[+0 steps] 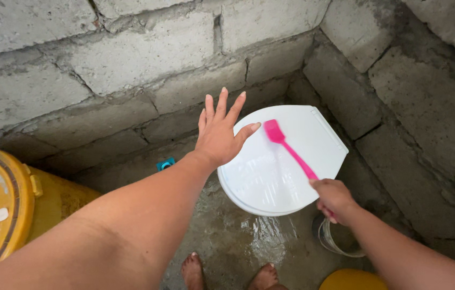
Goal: The person applies cleaning liquid to a toilet seat, scrubs the surface with a pink brush, and rinses the seat with water from a black scoop. The person repeats the rinsing process several times to remove the cleaning solution.
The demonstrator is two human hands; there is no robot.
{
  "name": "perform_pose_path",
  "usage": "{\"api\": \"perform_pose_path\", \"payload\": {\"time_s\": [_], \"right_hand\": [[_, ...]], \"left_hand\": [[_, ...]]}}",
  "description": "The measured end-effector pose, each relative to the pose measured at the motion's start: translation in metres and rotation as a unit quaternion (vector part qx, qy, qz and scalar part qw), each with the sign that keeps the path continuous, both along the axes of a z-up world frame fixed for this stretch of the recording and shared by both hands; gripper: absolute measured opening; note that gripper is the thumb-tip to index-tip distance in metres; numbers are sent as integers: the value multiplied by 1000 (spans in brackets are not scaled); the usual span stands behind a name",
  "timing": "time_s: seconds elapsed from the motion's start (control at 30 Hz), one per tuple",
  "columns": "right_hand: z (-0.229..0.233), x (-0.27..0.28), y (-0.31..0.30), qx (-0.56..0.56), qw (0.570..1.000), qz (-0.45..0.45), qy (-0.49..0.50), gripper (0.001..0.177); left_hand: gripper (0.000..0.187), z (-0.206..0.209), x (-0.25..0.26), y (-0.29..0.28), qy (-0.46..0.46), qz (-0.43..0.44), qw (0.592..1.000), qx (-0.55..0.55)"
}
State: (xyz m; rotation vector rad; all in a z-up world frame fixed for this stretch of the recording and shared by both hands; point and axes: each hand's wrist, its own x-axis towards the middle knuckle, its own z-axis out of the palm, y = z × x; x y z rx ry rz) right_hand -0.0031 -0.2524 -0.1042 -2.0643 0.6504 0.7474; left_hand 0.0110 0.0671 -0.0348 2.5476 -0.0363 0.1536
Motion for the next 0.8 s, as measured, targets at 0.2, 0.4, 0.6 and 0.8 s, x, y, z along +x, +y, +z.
{"api": "perform_pose_path", "payload": {"time_s": [0.2, 0.4, 0.6, 0.8], "right_hand": [[-8, 59, -24, -15, 998, -63, -28, 43], [-18, 88, 7, 37, 997, -68, 7, 50], [-4, 33, -8, -9, 1000, 15, -4, 47], [-8, 68, -4, 20, 999, -18, -36, 49]], "left_hand": [[80, 3, 3, -3, 8, 1, 1000, 3], [80, 4, 1, 0, 17, 8, 1000, 15], [80, 1, -1, -7, 17, 13, 1000, 4], [81, 0, -8, 1, 16, 25, 1000, 8]]}}
